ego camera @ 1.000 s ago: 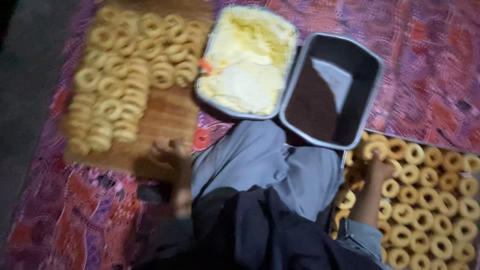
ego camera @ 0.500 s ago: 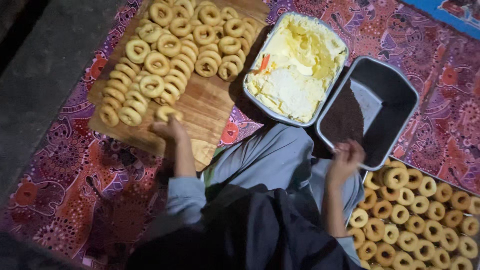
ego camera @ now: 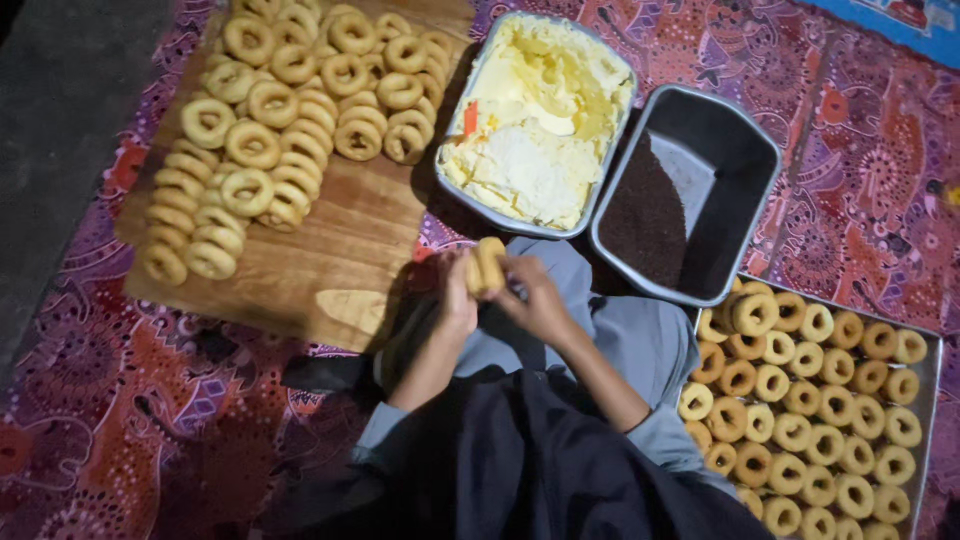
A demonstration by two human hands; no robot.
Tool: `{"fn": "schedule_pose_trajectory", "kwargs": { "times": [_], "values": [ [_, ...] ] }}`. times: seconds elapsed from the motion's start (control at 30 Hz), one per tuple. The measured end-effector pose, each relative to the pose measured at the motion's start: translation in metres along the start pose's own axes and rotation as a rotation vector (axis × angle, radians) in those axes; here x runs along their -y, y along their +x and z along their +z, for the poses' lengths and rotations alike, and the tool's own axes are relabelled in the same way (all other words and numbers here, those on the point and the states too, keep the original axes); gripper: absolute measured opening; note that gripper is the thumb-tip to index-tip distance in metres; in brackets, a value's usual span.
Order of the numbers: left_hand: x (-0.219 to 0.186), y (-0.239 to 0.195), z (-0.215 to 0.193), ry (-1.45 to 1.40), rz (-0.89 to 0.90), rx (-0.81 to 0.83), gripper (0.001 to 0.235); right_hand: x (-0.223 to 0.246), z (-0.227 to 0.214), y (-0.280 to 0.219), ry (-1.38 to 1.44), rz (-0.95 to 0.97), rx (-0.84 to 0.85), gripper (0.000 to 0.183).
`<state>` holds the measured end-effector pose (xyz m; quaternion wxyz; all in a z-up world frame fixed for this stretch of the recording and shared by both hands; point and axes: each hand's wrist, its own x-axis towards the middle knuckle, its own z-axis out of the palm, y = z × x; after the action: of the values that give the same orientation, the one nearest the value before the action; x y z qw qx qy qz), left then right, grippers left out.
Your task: The person sits on the floor and repeatedly picks up ring-shaped doughnuts, inserts a white creamy filling into the center, then rolls the filled doughnut in a dark granular topping before placing it on a metal tray. The process is repeated for many doughnuts.
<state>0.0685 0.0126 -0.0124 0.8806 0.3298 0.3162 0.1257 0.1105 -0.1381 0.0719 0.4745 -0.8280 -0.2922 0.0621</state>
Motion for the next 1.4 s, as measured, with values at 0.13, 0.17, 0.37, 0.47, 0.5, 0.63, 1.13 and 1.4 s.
{"fn": "schedule_pose_trajectory", "kwargs": {
  "times": [0.13, 0.17, 0.37, 0.47, 0.5, 0.63, 1.13, 1.4],
  "values": [
    [0.01, 0.024, -0.003, -0.23, -0.213, 0.167, 0.034, -0.011, -0.02, 0.056, -0.087, -0.017, 0.111, 0.04],
    [0.012, 0.029, -0.003, -0.264, -0.197, 0.184, 0.034, -0.021, -0.029, 0.08, -0.094, 0.045, 0.089, 0.038],
    [0.017, 0.061, 0.0, -0.362, -0.259, 0.077, 0.053, -0.032, -0.035, 0.129, -0.284, 0.031, 0.112, 0.031],
    [0.019, 0.068, 0.0, -0.355, -0.266, 0.076, 0.064, -0.017, -0.026, 0.11, -0.033, -0.124, 0.175, 0.031],
    [0.022, 0.068, 0.0, -0.329, -0.278, 0.06, 0.066, -0.016, -0.026, 0.108, -0.05, -0.245, 0.194, 0.032],
    [0.036, 0.054, -0.001, -0.322, -0.13, 0.284, 0.066, -0.021, -0.039, 0.112, -0.361, -0.06, -0.064, 0.034],
    [0.024, 0.037, 0.007, -0.382, -0.152, 0.24, 0.058, -0.025, -0.055, 0.127, -0.324, -0.099, -0.004, 0.031],
    [0.025, 0.043, 0.002, -0.337, -0.098, 0.254, 0.056, -0.008, -0.06, 0.065, -0.216, -0.203, 0.123, 0.029]
  ]
}}
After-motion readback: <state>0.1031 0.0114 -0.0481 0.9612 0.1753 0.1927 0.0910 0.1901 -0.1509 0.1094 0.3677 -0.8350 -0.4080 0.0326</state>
